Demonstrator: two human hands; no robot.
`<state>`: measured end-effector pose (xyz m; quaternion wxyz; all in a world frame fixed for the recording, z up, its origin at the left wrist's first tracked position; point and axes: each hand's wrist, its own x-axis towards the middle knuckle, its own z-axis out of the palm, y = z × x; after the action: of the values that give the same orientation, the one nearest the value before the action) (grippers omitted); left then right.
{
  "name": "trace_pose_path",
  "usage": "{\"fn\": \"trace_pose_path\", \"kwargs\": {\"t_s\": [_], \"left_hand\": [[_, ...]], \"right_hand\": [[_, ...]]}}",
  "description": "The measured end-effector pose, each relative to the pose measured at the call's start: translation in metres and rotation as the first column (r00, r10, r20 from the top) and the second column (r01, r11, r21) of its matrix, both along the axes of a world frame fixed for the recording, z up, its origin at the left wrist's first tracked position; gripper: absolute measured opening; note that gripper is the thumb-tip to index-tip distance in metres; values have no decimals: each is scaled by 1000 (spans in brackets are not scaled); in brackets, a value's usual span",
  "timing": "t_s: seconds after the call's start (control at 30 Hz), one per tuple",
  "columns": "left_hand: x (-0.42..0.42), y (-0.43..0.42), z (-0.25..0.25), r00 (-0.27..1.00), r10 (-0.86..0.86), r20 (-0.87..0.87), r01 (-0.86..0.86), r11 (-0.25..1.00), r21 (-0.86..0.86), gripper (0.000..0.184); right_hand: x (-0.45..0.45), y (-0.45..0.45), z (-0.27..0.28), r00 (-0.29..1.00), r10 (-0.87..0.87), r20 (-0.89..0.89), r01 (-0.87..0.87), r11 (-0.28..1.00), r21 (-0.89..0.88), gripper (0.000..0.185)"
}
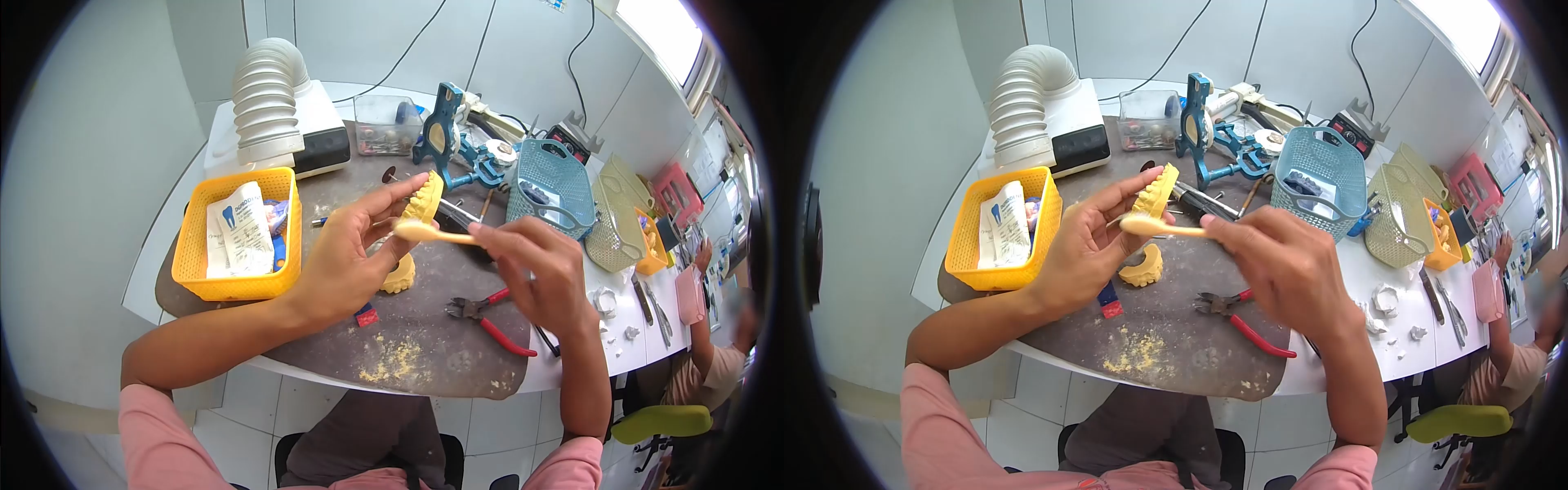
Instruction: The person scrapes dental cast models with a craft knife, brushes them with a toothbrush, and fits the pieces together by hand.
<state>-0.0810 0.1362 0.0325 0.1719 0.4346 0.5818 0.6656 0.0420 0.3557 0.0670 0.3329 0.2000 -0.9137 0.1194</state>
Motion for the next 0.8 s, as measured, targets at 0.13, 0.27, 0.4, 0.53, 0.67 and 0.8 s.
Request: {"fn": "trace_pose_path", "kwargs": {"t_s": [0.13, 0.27, 0.4, 0.53, 0.67, 0.8], "left_hand": [[-1, -1, 2, 999, 43, -16, -43, 999, -16, 56], [-2, 0, 1, 996, 20, -90, -22, 1000, -19, 56], [1, 1, 0, 992, 54, -112, -53, 998, 16, 55], [3, 0, 3, 981, 85, -175, -88, 996, -7, 52], [6, 3, -4, 938, 97, -333, -101, 995, 6, 51], [11, 3, 0, 873, 77, -481, -146, 983, -108, 55]], "right_hand": [[1, 12, 1, 951, -307, -43, 304, 951, -59, 35], [2, 6, -2, 999, -41, -10, 38, 983, -178, 36], [1, 9, 0, 986, -125, 115, 141, 980, -142, 31], [-1, 11, -2, 928, -341, 152, 373, 838, -398, 27], [1, -15, -1, 916, 52, 397, 262, 672, -692, 38], [-3, -32, 2, 857, 276, 435, 273, 473, -837, 40]]}}
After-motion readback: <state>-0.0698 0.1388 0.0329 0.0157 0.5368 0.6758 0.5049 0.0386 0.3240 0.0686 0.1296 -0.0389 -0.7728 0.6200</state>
